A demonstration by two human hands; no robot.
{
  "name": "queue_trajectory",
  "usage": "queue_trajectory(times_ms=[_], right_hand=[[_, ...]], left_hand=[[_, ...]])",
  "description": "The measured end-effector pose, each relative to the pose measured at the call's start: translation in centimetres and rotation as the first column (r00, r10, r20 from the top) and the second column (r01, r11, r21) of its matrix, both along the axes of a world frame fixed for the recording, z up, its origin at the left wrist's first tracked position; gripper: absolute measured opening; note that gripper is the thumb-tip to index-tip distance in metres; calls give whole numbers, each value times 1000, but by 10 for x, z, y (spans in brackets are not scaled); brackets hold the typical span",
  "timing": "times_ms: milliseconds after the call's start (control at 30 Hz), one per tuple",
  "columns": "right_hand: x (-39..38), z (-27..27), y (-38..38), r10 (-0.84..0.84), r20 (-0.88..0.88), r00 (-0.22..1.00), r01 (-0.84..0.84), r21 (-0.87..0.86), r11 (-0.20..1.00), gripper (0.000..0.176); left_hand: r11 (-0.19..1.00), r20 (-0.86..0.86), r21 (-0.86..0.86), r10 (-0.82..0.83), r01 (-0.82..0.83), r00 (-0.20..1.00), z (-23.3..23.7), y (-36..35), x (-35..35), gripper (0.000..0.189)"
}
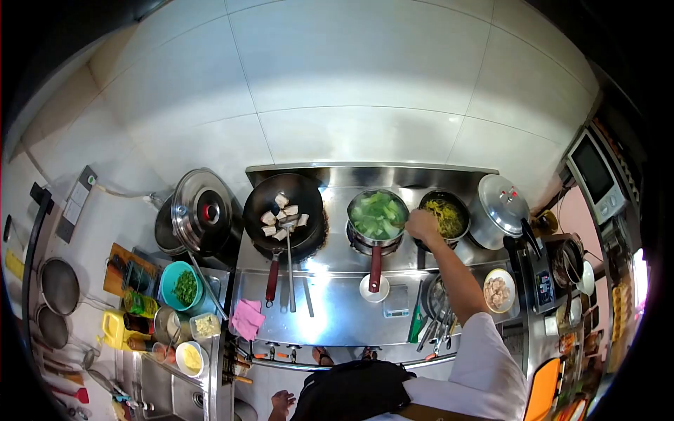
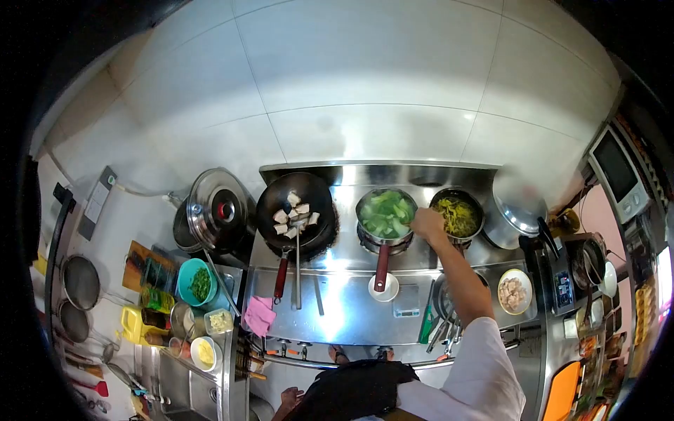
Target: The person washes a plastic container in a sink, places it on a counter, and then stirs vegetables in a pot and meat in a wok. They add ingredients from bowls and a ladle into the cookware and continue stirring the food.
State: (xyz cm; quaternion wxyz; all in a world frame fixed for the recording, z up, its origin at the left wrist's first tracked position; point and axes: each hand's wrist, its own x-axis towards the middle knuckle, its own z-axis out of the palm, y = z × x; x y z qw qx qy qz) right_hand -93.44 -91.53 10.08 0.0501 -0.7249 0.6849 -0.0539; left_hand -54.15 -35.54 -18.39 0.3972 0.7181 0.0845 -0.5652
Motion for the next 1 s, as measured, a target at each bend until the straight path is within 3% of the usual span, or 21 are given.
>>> queue_trajectory(times_ms=[100, 267, 367, 500, 567, 700, 800, 900, 1000], right_hand=[[3, -17, -3, 44, 75, 996, -45, 17, 999, 23], [9, 11, 17, 141, 150, 978, -154, 74, 985, 27], [16, 11, 17, 87, 244, 966, -119, 118, 986, 28], [9, -41, -3, 30, 217, 976, -68, 166, 984, 29], [8, -37, -2, -73, 101, 992, 56, 167, 984, 29], [4, -29, -9, -86, 79, 993, 81, 64, 995, 25], [11, -25, -10, 27, -17, 999, -26, 38, 999, 25], [19, 5, 4, 90, -82, 993, -80, 121, 989, 26], [16, 40, 19, -73, 7, 997, 72, 52, 996, 26]], left_hand=[[999, 1, -22, 46, -46, 999, -3, -7, 2, 17], [999, 36, -48, -13, 15, 999, 2, -17, 4, 17], [999, 52, -26, -23, 25, 998, 3, -20, 4, 17], [998, 47, 40, -46, 44, 998, 5, -24, 5, 17], [998, 32, 48, -33, 32, 999, 6, -24, 5, 17], [1000, 26, 21, -16, 16, 1000, 4, -12, 3, 18], [1000, 25, -7, 14, -14, 1000, -2, -4, 1, 18], [1000, 8, -28, 8, -7, 1000, -1, 1, -1, 17], [1000, 4, -9, 6, -6, 1000, -3, 2, -3, 16]])
